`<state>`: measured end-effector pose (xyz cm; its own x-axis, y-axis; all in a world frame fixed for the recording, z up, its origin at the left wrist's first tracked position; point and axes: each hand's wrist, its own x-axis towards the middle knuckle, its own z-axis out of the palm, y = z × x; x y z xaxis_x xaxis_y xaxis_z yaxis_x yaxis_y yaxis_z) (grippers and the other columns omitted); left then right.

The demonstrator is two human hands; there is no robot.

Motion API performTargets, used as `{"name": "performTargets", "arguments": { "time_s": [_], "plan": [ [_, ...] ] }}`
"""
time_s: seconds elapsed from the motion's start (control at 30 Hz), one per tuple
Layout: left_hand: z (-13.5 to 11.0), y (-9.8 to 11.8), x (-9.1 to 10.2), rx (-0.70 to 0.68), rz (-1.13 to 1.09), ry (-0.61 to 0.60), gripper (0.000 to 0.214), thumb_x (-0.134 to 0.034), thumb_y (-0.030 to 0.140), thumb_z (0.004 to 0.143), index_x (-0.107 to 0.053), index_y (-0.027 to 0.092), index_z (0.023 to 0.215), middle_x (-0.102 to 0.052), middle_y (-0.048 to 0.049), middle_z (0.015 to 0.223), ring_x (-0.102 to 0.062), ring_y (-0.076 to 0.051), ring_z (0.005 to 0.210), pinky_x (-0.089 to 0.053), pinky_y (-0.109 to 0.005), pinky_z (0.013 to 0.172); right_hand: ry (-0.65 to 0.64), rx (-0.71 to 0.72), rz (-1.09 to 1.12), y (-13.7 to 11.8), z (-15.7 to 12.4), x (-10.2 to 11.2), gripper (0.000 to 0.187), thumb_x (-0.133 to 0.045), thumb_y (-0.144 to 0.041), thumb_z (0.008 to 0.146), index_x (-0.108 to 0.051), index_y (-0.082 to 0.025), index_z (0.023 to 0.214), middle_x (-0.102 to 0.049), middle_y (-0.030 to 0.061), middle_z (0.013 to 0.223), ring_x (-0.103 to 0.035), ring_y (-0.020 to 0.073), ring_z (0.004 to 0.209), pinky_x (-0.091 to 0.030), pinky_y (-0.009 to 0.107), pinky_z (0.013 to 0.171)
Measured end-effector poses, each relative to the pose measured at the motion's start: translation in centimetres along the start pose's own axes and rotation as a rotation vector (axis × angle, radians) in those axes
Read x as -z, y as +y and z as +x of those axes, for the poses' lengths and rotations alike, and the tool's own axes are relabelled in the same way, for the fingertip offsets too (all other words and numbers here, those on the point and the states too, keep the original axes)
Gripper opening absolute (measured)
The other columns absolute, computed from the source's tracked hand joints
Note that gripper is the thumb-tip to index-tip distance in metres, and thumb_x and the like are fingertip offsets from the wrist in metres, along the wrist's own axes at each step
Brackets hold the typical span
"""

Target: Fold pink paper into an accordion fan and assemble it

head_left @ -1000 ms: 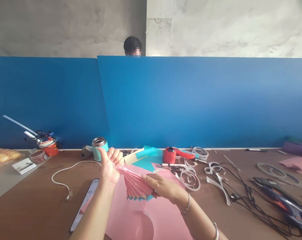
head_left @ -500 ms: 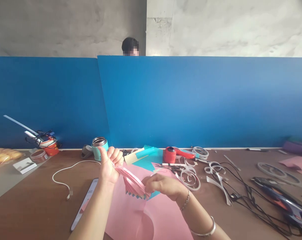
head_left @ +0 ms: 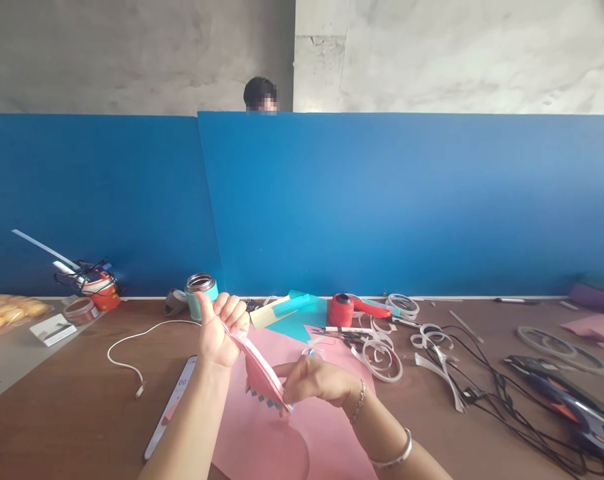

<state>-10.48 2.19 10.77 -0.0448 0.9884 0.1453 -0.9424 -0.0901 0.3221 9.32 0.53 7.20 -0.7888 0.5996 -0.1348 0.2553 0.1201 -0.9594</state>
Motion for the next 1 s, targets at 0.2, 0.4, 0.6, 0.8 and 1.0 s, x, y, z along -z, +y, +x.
{"name": "performTargets", "arguments": {
  "time_s": [0.2, 0.4, 0.6, 0.8, 1.0],
  "plan": [
    [-0.1, 0.2, -0.4, -0.017, -0.032, 0.024, 0.054, -0.036, 0.063, 0.084, -0.022, 0.020, 0.054, -0.016, 0.0075, 0.045, -0.018, -0.007, 0.037, -0.017, -0.022, 0.032, -0.113, 0.103, 0.291, 0.3, 0.1, -0.1, 0.017, -0.068, -0.036, 0.068, -0.074, -0.020, 0.069, -0.068, 0.0034, 0.100, -0.060, 0.0232, 0.099, -0.044, 0.029, 0.088],
    [-0.1, 0.4, -0.4, -0.031, -0.056, 0.029, 0.055, -0.036, 0.063, 0.085, -0.021, 0.020, 0.054, -0.017, 0.0071, 0.046, -0.018, -0.008, 0.038, -0.018, -0.022, 0.032, -0.104, 0.118, 0.335, 0.9, 0.4, -0.6, 0.012, -0.068, -0.034, 0.068, -0.073, -0.023, 0.065, -0.069, 0.0028, 0.097, -0.060, 0.0246, 0.093, -0.046, 0.031, 0.088],
    [-0.1, 0.5, -0.5, -0.056, -0.074, 0.055, 0.055, -0.035, 0.063, 0.085, -0.020, 0.020, 0.054, -0.016, 0.0070, 0.045, -0.018, -0.008, 0.037, -0.019, -0.021, 0.031, -0.080, 0.175, 0.343, 2.0, 0.9, -0.6, 0.014, -0.067, -0.029, 0.070, -0.073, -0.017, 0.072, -0.066, 0.0056, 0.095, -0.060, 0.0224, 0.088, -0.046, 0.033, 0.085],
    [-0.2, 0.3, -0.5, -0.040, -0.043, 0.058, 0.055, -0.037, 0.063, 0.084, -0.022, 0.020, 0.054, -0.018, 0.0071, 0.045, -0.020, -0.007, 0.037, -0.021, -0.020, 0.032, -0.082, 0.032, 0.292, 1.4, 0.5, 0.0, 0.017, -0.071, -0.035, 0.066, -0.072, -0.018, 0.068, -0.065, 0.0033, 0.087, -0.060, 0.0198, 0.088, -0.045, 0.028, 0.085],
    [-0.2, -0.4, -0.7, -0.065, 0.005, 0.052, 0.054, -0.037, 0.062, 0.085, -0.023, 0.020, 0.053, -0.017, 0.0074, 0.045, -0.020, -0.007, 0.036, -0.019, -0.021, 0.031, -0.115, 0.061, 0.294, 1.4, 0.2, 0.9, 0.019, -0.071, -0.035, 0.067, -0.072, -0.016, 0.070, -0.066, 0.0030, 0.082, -0.061, 0.0200, 0.085, -0.046, 0.028, 0.081]
  ]
}}
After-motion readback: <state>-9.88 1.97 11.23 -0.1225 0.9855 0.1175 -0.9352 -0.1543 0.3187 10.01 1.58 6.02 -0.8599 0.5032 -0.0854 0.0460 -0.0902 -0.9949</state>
